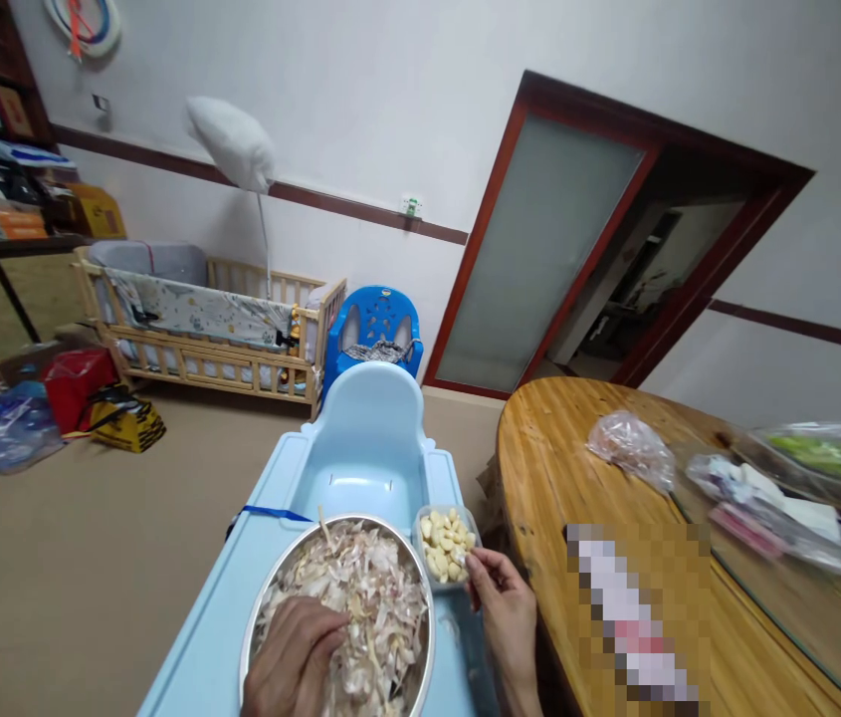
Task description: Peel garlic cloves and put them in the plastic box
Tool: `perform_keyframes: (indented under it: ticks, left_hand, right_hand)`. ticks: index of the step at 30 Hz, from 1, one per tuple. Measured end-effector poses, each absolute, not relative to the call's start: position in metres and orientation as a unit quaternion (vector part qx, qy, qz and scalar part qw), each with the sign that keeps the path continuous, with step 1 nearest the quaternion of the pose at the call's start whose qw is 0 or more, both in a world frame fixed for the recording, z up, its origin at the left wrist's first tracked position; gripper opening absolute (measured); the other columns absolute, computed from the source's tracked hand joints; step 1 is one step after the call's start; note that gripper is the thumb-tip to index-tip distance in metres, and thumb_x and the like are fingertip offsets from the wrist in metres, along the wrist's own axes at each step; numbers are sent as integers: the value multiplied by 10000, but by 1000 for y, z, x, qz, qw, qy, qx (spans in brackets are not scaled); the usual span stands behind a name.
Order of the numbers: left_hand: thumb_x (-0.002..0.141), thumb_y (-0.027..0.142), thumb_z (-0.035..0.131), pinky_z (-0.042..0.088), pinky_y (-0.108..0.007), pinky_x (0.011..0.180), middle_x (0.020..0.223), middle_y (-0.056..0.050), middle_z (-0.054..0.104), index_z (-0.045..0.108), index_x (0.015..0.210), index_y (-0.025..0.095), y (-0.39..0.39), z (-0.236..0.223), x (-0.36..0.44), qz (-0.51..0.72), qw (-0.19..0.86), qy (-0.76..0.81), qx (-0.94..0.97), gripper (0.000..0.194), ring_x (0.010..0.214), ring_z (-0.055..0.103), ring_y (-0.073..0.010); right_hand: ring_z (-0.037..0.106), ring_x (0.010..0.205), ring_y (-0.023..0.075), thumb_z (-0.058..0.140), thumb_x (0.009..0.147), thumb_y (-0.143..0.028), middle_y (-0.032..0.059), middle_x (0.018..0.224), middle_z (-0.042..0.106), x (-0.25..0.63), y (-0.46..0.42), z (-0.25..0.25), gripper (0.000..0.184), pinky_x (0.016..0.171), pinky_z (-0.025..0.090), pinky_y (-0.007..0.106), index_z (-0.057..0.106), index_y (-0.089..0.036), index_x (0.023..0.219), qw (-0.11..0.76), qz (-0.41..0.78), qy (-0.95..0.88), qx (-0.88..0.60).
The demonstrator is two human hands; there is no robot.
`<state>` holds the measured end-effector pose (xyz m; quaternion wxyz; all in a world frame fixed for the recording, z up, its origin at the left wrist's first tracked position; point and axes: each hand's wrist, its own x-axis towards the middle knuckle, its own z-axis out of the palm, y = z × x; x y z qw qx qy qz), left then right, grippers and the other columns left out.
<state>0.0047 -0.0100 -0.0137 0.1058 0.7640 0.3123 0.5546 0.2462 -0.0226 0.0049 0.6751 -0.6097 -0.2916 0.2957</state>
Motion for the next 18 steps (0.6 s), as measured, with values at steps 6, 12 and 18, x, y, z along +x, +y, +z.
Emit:
perform_keyframes:
  ticks: [6, 12, 18]
  left_hand:
    - [860, 116, 503, 511, -277, 682, 740, -35, 663, 598, 890, 192, -10, -11, 6, 555, 107, 305, 766, 125, 698, 622, -179]
    - [898, 171, 478, 514, -266, 639, 682, -34, 675, 628, 878, 178, -11, 6, 11, 593, 70, 287, 749, 151, 632, 620, -167]
    - [902, 155, 460, 524, -285, 671, 753, -77, 699, 626, 978, 135, -12, 15, 18, 578, 46, 261, 772, 183, 699, 639, -183]
  right_hand:
    - [447, 459, 80, 776, 583, -424, -48, 503, 556, 225, -30, 11, 308, 441, 343, 183, 650, -146, 626, 677, 334, -298, -583]
    - [431, 406, 46, 798, 574, -419, -63, 467, 538, 189, -34, 20, 342, 413, 312, 149, 619, -133, 628, 656, 484, -261, -517]
    - [435, 366, 31, 816, 550, -415, -60, 427, 556, 169, -32, 16, 362, 391, 306, 131, 614, -127, 636, 638, 553, -240, -479]
